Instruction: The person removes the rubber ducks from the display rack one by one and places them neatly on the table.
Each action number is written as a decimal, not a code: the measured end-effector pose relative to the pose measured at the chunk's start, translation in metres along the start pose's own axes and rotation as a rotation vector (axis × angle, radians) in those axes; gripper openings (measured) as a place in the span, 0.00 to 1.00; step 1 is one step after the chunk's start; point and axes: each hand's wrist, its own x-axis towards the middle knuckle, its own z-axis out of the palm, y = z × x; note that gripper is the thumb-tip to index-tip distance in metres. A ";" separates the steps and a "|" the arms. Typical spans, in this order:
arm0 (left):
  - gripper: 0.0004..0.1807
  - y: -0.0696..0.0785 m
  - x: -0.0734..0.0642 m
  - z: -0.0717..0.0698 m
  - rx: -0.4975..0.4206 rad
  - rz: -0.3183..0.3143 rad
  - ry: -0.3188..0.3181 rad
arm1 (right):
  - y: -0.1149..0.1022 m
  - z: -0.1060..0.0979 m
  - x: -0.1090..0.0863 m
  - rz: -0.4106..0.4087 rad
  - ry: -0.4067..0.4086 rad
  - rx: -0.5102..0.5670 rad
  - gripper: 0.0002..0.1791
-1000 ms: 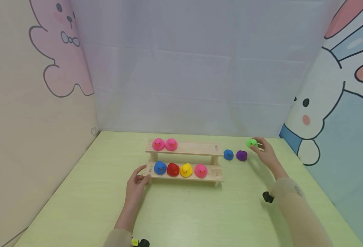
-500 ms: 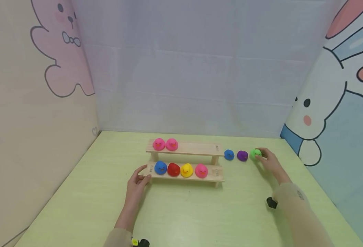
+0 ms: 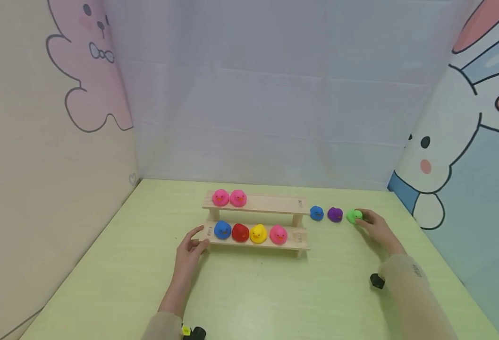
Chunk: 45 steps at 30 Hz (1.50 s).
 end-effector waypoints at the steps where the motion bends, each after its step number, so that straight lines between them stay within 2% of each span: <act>1: 0.25 0.000 0.000 0.000 -0.002 0.004 0.000 | 0.001 0.000 0.000 0.014 -0.010 0.014 0.32; 6: 0.25 0.002 -0.002 0.000 -0.009 0.014 -0.001 | 0.002 0.000 -0.001 0.070 -0.030 0.091 0.34; 9: 0.25 0.002 -0.002 0.000 -0.006 0.013 -0.004 | 0.002 -0.001 -0.001 0.083 -0.035 0.096 0.35; 19: 0.28 -0.002 0.005 -0.001 -0.014 -0.024 -0.007 | 0.001 0.000 -0.001 0.082 -0.047 0.106 0.34; 27: 0.25 0.000 -0.001 -0.001 0.011 0.013 0.012 | 0.000 0.001 -0.001 0.082 -0.042 0.107 0.34; 34: 0.25 0.000 -0.002 0.001 0.007 0.011 0.015 | 0.001 0.000 -0.001 0.070 -0.034 0.092 0.33; 36: 0.26 0.001 -0.002 0.001 0.004 0.009 0.012 | 0.002 0.000 0.000 0.078 -0.037 0.091 0.34; 38: 0.26 0.009 -0.006 0.000 0.002 -0.006 0.001 | 0.002 -0.001 0.001 0.085 -0.041 0.091 0.34; 41: 0.27 0.010 -0.005 -0.001 -0.001 -0.016 -0.009 | 0.002 -0.001 0.001 0.087 -0.048 0.106 0.35; 43: 0.27 0.009 -0.004 -0.001 -0.004 -0.017 -0.012 | 0.003 -0.001 0.000 0.080 -0.048 0.110 0.35; 45: 0.28 0.001 0.001 0.001 -0.004 -0.008 -0.006 | 0.005 -0.002 0.000 0.071 -0.049 0.111 0.35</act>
